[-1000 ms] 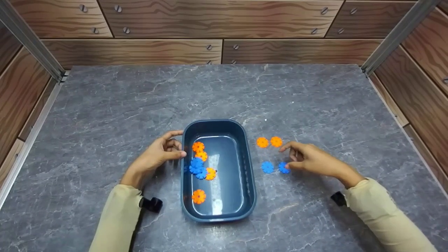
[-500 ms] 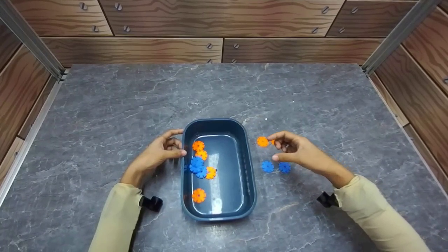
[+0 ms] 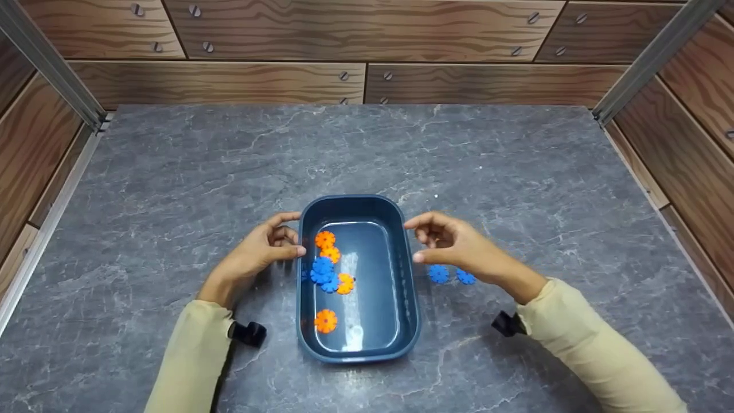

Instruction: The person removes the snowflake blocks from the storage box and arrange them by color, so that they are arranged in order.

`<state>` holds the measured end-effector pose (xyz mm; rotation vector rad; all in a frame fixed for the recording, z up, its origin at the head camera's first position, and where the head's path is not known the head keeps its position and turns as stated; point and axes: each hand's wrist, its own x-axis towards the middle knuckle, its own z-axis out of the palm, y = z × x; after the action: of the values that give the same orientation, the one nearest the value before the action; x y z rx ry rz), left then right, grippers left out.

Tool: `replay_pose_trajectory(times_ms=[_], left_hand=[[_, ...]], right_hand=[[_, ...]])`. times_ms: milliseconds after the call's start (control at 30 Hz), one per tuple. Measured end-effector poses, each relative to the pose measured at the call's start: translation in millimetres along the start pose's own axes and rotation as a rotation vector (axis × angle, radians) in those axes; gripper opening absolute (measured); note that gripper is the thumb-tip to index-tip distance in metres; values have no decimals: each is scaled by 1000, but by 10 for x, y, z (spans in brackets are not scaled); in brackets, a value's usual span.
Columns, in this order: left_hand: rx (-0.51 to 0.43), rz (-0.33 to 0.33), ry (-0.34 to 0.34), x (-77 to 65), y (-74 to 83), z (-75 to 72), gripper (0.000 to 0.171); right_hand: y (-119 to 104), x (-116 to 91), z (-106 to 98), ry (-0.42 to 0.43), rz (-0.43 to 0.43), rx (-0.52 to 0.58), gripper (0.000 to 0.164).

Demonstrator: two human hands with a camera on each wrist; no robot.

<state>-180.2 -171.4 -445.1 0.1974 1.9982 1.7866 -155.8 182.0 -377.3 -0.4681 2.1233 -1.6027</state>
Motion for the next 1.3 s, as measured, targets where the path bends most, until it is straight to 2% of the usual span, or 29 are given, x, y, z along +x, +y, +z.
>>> replay_pose_trajectory(times_ms=[467, 733, 933, 1300], left_hand=[[3, 15, -14, -13, -6, -10, 70], [17, 5, -5, -4, 4, -5, 70], [42, 24, -18, -3, 8, -18, 69], [23, 12, -28, -2, 9, -15, 69]], right_hand=[[-24, 345, 293, -131, -26, -87, 48], [-29, 563, 449, -167, -39, -195, 46], [-18, 731, 545, -209, -54, -282, 46], [70, 933, 704, -267, -53, -358, 47]])
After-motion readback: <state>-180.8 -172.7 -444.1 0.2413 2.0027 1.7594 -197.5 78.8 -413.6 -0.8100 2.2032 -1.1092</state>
